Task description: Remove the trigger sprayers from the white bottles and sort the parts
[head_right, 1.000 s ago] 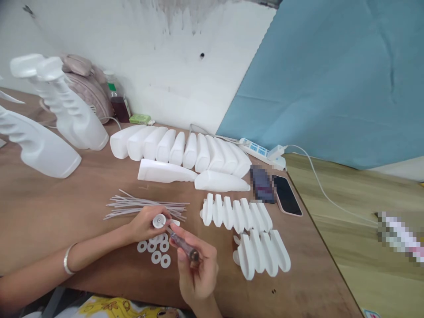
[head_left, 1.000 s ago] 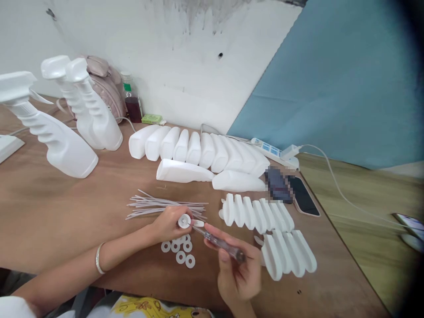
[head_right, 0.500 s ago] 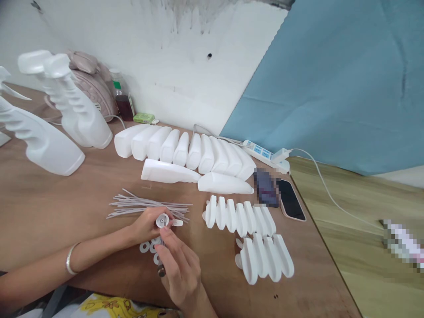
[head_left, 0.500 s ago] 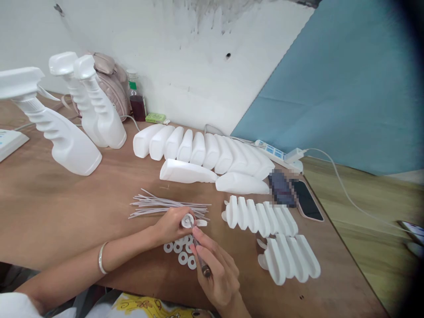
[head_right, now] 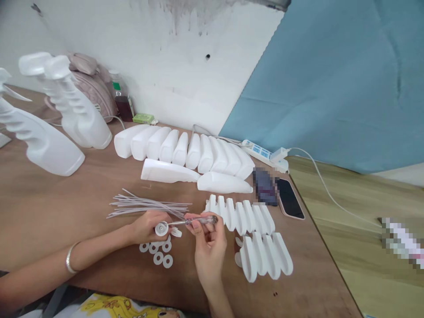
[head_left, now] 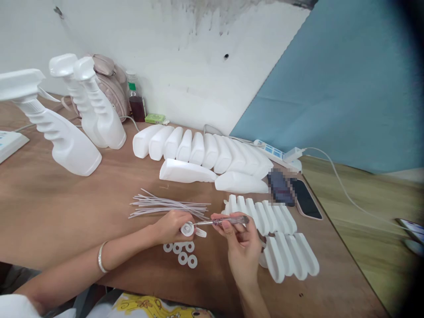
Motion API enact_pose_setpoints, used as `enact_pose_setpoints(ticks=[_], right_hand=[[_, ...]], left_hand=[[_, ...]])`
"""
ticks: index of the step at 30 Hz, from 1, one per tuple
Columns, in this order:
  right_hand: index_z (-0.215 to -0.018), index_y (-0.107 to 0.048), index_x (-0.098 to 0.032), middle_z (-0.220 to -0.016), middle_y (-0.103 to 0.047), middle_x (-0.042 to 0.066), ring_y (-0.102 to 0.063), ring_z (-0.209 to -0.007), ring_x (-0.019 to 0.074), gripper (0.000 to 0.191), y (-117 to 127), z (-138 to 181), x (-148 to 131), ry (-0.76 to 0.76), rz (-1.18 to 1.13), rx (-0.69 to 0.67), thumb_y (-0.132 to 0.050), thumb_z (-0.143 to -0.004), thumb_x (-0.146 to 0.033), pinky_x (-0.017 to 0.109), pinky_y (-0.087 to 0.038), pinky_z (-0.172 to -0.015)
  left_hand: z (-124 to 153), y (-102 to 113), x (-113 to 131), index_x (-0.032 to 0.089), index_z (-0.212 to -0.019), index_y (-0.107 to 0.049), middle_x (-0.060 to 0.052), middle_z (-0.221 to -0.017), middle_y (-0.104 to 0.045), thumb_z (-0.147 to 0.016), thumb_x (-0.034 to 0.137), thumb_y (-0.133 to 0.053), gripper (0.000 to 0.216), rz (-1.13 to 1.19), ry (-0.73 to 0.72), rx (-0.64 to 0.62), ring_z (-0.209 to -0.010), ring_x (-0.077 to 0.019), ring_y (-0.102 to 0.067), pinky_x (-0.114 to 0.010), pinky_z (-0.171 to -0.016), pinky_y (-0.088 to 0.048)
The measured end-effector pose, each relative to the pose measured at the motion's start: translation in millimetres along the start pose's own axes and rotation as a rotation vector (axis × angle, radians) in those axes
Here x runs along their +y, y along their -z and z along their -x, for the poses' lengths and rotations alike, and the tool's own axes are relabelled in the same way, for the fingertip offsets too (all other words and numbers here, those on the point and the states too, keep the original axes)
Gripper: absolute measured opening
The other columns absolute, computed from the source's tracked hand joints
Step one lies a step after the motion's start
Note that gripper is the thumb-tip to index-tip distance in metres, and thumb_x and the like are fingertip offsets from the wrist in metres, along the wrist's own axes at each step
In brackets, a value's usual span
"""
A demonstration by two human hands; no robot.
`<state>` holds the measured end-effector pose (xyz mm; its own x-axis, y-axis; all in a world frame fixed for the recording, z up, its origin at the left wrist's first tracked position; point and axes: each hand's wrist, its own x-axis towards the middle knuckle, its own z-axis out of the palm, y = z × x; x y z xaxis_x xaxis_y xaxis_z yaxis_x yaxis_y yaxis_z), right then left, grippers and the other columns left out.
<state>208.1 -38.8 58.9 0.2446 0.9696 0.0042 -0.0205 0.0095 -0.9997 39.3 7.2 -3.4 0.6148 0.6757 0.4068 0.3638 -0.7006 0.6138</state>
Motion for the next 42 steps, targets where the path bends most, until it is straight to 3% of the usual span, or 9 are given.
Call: enact_pose_setpoints(ticks=[12, 15, 19, 23, 34, 42], right_hand=[[-0.088, -0.046, -0.019, -0.083, -0.067, 0.005, -0.065, -0.082, 0.0187, 0.019, 3, 3, 7, -0.085, -0.125, -0.063, -0.059, -0.077, -0.028, 0.035, -0.056, -0.072], [-0.088, -0.046, -0.019, -0.083, -0.067, 0.005, -0.065, -0.080, 0.0186, 0.020, 7, 7, 4, -0.082, -0.128, -0.070, -0.059, -0.077, -0.029, 0.034, -0.056, -0.070], [-0.087, -0.046, -0.019, -0.083, -0.067, 0.005, -0.065, -0.080, 0.0181, 0.018, 12, 17, 4, -0.101, -0.120, -0.110, -0.058, -0.078, -0.029, 0.033, -0.056, -0.069], [-0.086, -0.046, -0.019, -0.083, -0.067, 0.005, -0.065, -0.080, 0.0174, 0.018, 15, 24, 10, -0.112, -0.132, -0.118, -0.058, -0.078, -0.030, 0.031, -0.055, -0.068], [-0.083, -0.046, -0.019, -0.077, -0.065, 0.003, -0.065, -0.070, 0.0177, 0.026, 20, 27, 24, -0.154, -0.201, 0.068, -0.064, -0.072, -0.033, 0.033, -0.057, -0.064], [-0.077, -0.047, -0.018, -0.066, -0.057, -0.004, -0.059, -0.064, 0.0109, 0.027, 17, 28, 46, -0.190, -0.110, 0.146, -0.068, -0.067, -0.031, 0.025, -0.053, -0.062]], left_hand=[[0, 2, 3, 0.016, -0.071, -0.050, -0.004, -0.061, -0.058, -0.082, 0.027, -0.045, 0.016, -0.114, -0.157, -0.095, -0.055, -0.0131, -0.053, -0.023, -0.050, -0.039], [2, 5, 7, 0.015, -0.076, -0.052, -0.005, -0.067, -0.060, -0.085, 0.028, -0.042, 0.019, -0.232, -0.221, -0.128, -0.060, -0.0133, -0.056, -0.022, -0.052, -0.041], [6, 10, 16, 0.014, -0.079, -0.054, -0.008, -0.083, -0.065, -0.085, 0.014, -0.040, 0.016, -0.519, -0.358, -0.069, -0.075, -0.0159, -0.060, -0.024, -0.059, -0.044], [8, 13, 22, 0.013, -0.080, -0.055, -0.009, -0.086, -0.065, -0.084, 0.012, -0.043, 0.013, -0.688, -0.432, -0.052, -0.081, -0.0191, -0.061, -0.028, -0.063, -0.046], [7, 29, 22, 0.015, -0.083, -0.057, -0.010, -0.094, -0.066, -0.086, 0.011, -0.037, 0.020, -0.845, -0.343, 0.049, -0.088, -0.0184, -0.061, -0.029, -0.072, -0.046], [7, 29, 22, 0.013, -0.085, -0.058, -0.007, -0.086, -0.066, -0.082, 0.012, -0.047, 0.012, -0.932, -0.550, -0.087, -0.086, -0.0210, -0.060, -0.035, -0.075, -0.047]])
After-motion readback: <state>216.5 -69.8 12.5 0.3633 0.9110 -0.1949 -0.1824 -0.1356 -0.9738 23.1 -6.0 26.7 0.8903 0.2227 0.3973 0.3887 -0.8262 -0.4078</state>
